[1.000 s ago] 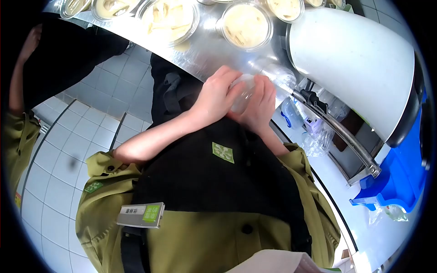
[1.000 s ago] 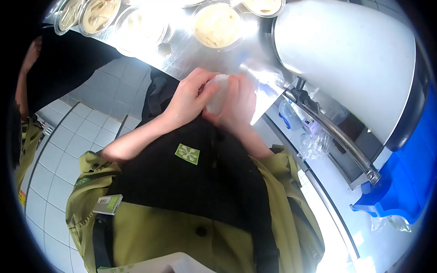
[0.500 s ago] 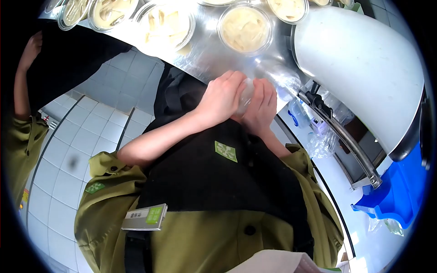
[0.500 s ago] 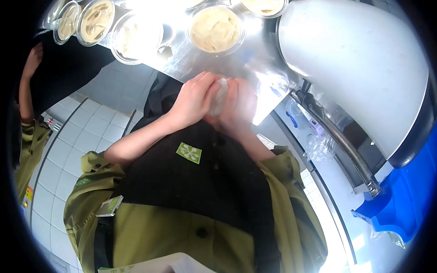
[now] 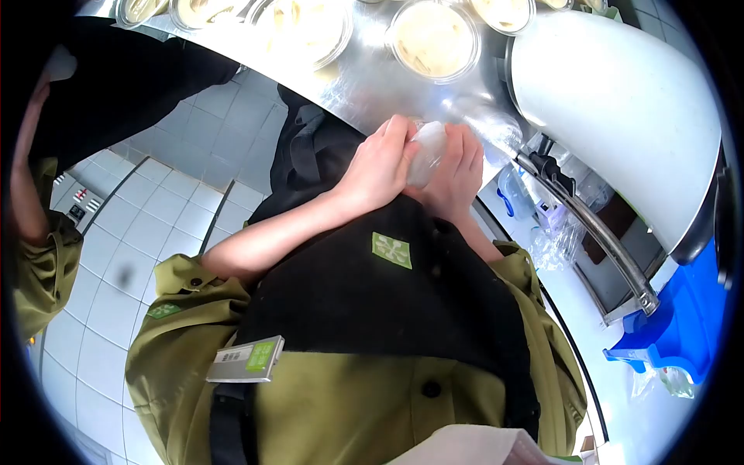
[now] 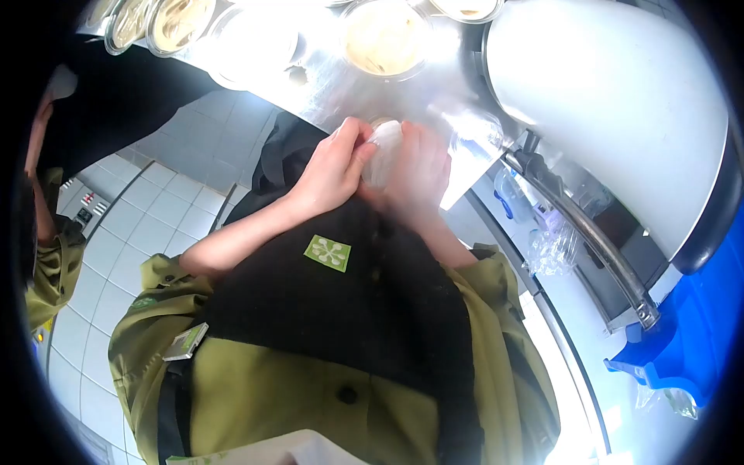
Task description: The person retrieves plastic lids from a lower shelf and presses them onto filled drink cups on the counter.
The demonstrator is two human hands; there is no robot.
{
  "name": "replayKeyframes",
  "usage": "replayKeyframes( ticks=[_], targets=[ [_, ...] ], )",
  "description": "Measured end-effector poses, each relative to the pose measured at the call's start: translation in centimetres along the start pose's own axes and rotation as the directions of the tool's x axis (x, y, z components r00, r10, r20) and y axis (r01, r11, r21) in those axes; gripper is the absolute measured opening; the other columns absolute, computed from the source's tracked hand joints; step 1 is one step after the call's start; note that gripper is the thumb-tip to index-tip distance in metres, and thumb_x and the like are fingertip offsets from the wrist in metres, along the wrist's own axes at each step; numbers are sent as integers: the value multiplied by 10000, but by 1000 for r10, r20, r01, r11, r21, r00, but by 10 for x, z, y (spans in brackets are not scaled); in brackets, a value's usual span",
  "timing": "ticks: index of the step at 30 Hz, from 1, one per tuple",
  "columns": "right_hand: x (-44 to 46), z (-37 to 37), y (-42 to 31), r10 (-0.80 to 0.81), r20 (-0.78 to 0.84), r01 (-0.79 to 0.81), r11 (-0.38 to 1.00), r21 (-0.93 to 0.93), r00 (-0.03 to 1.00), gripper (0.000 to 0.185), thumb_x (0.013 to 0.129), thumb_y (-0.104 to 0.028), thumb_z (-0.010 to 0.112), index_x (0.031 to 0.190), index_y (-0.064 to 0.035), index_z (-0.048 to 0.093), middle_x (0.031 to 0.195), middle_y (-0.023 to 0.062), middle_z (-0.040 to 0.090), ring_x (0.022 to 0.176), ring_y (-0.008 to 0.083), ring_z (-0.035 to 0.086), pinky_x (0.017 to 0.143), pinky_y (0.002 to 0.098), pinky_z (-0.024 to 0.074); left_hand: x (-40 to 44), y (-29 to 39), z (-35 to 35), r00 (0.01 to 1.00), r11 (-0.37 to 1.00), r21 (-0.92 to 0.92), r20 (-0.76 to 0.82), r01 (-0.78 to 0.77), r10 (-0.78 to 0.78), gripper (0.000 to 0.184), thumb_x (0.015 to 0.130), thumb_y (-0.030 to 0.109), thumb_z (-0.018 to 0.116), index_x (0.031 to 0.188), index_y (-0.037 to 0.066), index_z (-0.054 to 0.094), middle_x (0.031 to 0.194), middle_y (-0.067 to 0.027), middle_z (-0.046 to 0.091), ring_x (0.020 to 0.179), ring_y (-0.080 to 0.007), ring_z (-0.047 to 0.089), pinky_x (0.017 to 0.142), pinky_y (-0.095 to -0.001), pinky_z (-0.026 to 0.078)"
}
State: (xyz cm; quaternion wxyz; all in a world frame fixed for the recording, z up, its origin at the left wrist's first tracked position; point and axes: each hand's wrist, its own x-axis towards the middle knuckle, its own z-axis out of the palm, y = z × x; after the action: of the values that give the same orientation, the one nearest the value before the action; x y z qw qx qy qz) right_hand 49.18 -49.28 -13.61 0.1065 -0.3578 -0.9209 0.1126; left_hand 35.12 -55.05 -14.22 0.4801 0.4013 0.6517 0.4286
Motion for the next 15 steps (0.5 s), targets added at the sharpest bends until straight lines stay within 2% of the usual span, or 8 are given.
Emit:
replayKeyframes(
  ticks=[2,6,9,12,15],
  targets=[
    [3,0,1,9,-2,-9,1000,16,1000,929,534,-386,804,1257,5,370,1171,184,470,1046,374,486,825,470,397,1,0,3,999,999,6,-14,-32,32,126,897,96,486,963,2,435,876,-234,519,853,-445,531,695,-470,446],
    [4,1,1,15,-2,-15,1000,13,1000,932,531,-399,804,1254,3,374,1176,184,467,1065,373,479,850,469,390,5,-6,6,991,991,38,-33,-128,129,116,899,89,481,958,2,433,877,-237,511,847,-450,527,698,-477,441],
    [5,0,1,15,12,-15,1000,19,1000,939,525,-405,805,1254,2,374,1181,182,463,1071,372,475,866,470,384,7,-9,7,997,997,0,-5,-80,80,134,901,92,476,995,2,445,896,-239,511,849,-447,527,711,-471,445],
    [5,-1,1,26,21,-26,1000,15,999,939,527,-413,806,1252,0,375,1181,181,461,1075,371,472,880,469,379,10,-10,7,988,988,-43,-33,-151,150,163,901,91,468,1038,3,459,912,-242,513,862,-446,529,730,-467,450],
    [3,0,1,38,12,-38,999,12,999,942,527,-426,806,1249,-1,376,1172,181,462,1076,372,471,887,468,377,12,-1,5,993,993,18,20,-114,114,181,900,88,459,1056,0,478,929,-245,527,882,-446,533,748,-461,453]
  ],
)
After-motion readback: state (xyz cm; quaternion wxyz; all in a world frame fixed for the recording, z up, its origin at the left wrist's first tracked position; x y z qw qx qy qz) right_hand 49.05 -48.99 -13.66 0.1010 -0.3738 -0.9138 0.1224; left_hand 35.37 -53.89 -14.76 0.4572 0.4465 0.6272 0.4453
